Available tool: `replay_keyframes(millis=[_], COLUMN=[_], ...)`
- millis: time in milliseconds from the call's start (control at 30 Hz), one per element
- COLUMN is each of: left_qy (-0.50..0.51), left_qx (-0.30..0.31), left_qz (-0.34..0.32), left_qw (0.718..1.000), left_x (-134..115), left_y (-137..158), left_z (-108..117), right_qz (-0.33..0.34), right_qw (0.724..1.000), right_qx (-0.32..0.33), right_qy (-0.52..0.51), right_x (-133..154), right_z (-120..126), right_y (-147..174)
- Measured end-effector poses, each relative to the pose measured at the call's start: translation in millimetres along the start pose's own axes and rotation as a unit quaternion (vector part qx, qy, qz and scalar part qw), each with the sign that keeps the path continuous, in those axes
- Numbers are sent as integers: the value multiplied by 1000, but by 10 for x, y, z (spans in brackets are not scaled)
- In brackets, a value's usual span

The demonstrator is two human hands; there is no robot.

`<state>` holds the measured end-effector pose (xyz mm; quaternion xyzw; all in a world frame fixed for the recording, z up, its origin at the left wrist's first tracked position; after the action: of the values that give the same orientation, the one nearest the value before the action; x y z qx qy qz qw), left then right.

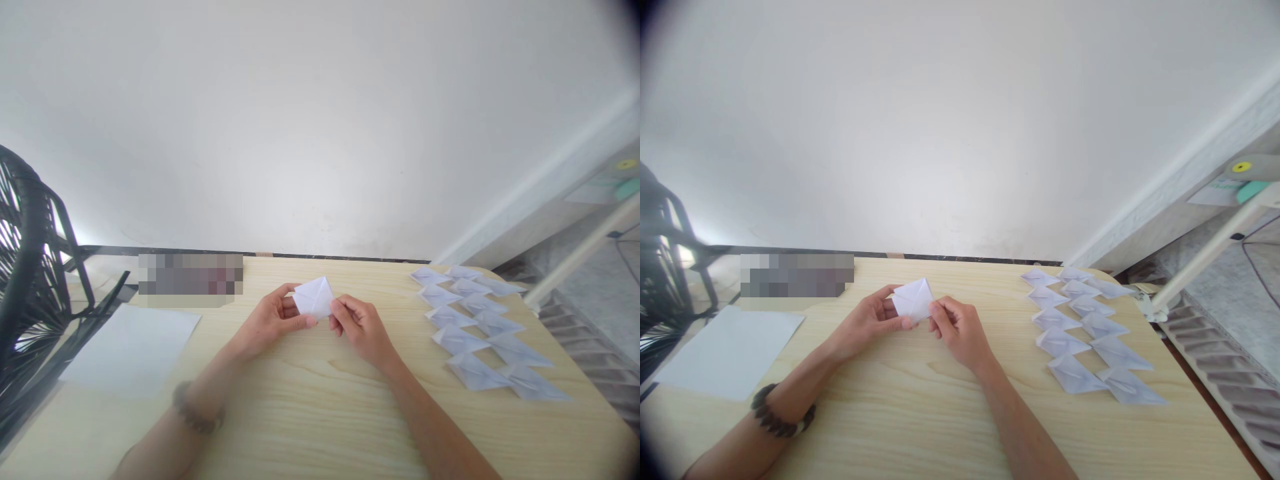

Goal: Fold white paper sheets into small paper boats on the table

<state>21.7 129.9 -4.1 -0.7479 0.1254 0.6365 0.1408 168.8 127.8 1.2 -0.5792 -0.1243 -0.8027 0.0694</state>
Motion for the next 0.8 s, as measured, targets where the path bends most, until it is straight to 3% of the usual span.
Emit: replay_keyframes(millis=[267, 467, 600, 800], left_qy=[-2, -72, -91, -139], left_qx=[7, -9, -10, -15], left_qz=[-8, -51, -45, -56], left_qw=[1000, 996, 995, 989], left_x=[4, -87, -72, -47], left_y=[10, -4, 4, 6], left_z=[-1, 36, 39, 87], right_qz=[1, 6, 0, -20], right_qw=[1000, 999, 998, 999], right_qx=[20, -20, -54, -27], right_qy=[7, 35, 13, -40], right_x=[-10, 11, 18, -73], right_z=[-11, 2, 45, 27], right_y=[-2, 8, 9, -22])
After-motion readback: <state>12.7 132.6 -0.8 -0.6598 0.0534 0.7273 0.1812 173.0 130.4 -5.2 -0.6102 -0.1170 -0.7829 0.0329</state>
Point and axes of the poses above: each hand's wrist, its own y-axis away from the middle knuckle, its own z-axis out of the back of the hand, x = y × z, the point moved 5 cm from there along -y, towards the middle knuckle, and after that the axes turned 14 degrees about -z, right-handed, at the moved point
